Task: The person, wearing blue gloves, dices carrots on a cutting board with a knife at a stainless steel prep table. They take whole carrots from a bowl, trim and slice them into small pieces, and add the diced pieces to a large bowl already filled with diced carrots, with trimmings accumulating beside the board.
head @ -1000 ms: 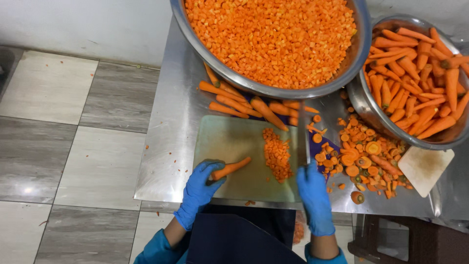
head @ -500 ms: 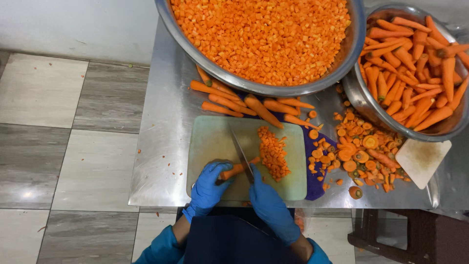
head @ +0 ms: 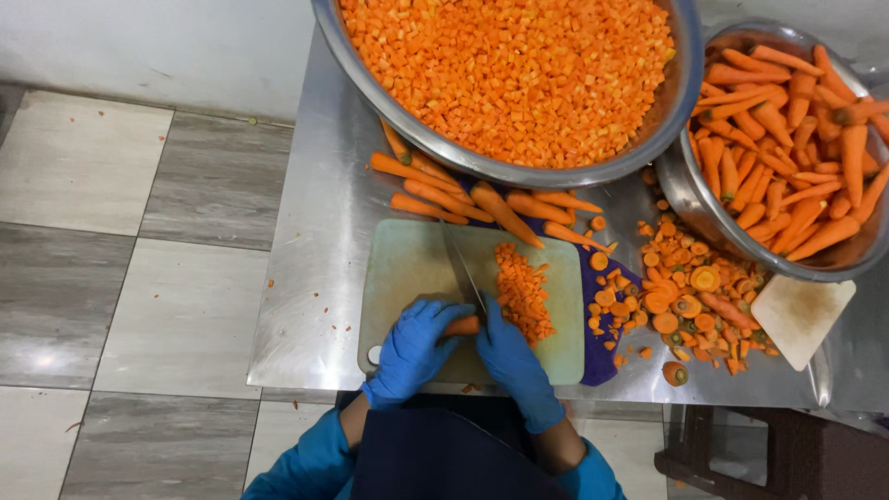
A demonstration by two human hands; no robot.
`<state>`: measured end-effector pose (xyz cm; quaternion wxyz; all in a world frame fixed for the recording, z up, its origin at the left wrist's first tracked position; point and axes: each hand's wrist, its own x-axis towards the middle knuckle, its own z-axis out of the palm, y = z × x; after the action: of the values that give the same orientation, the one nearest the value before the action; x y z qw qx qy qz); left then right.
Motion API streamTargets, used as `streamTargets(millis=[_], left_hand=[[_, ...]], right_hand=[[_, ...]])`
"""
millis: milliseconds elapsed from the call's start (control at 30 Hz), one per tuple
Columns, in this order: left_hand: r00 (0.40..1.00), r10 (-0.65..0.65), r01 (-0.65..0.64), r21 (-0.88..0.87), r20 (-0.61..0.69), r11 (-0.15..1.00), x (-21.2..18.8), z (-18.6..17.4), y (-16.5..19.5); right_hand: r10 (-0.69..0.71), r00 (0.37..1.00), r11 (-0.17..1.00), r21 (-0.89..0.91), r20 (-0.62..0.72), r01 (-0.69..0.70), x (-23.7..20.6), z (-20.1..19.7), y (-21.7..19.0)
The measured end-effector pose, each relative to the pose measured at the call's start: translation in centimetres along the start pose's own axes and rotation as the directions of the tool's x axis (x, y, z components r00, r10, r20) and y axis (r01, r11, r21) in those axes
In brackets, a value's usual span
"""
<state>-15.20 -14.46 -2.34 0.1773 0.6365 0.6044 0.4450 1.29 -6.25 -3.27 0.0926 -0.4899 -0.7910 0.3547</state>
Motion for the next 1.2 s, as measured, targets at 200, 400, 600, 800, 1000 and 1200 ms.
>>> streamTargets(millis=[200, 400, 600, 800, 1000, 1200], left_hand=[[0.982, -0.187, 0.179, -0.187, -0.025, 0.966, -1.2, 1.6, -1.1], [0.976, -0.213, 0.202, -0.194, -0.040, 0.960, -2.1, 2.5, -2.1], [0.987, -0.157, 0.146, -0.197, -0.041, 0.970, -1.7, 1.2, -0.9], [0.977, -0.210, 0.186, -0.292, -0.050, 0.938, -1.5, 0.1, -0.5], [0.940, -0.341, 0.318, -0.329, -0.011, 0.889, -1.9, 0.8, -1.4], [0.908, -0.419, 0.403, -0.295, 0.010, 0.866, -2.6, 1.9, -2.5]], right_hand=[[0.181, 0.982, 0.983, -0.046, 0.052, -0.179, -4.2, -1.4, -0.2], [-0.210, 0.978, 0.953, -0.224, -0.008, 0.203, -7.1, 0.4, 1.5], [-0.262, 0.962, 0.944, -0.226, -0.075, 0.240, -8.3, 1.4, 2.4], [-0.078, 0.994, 0.970, -0.223, 0.071, 0.092, -8.5, 0.8, 1.7], [-0.309, 0.950, 0.924, -0.246, -0.031, 0.293, -9.2, 0.9, 1.8], [-0.122, 0.986, 0.917, -0.369, 0.111, 0.155, -9.5, 1.3, 1.6]])
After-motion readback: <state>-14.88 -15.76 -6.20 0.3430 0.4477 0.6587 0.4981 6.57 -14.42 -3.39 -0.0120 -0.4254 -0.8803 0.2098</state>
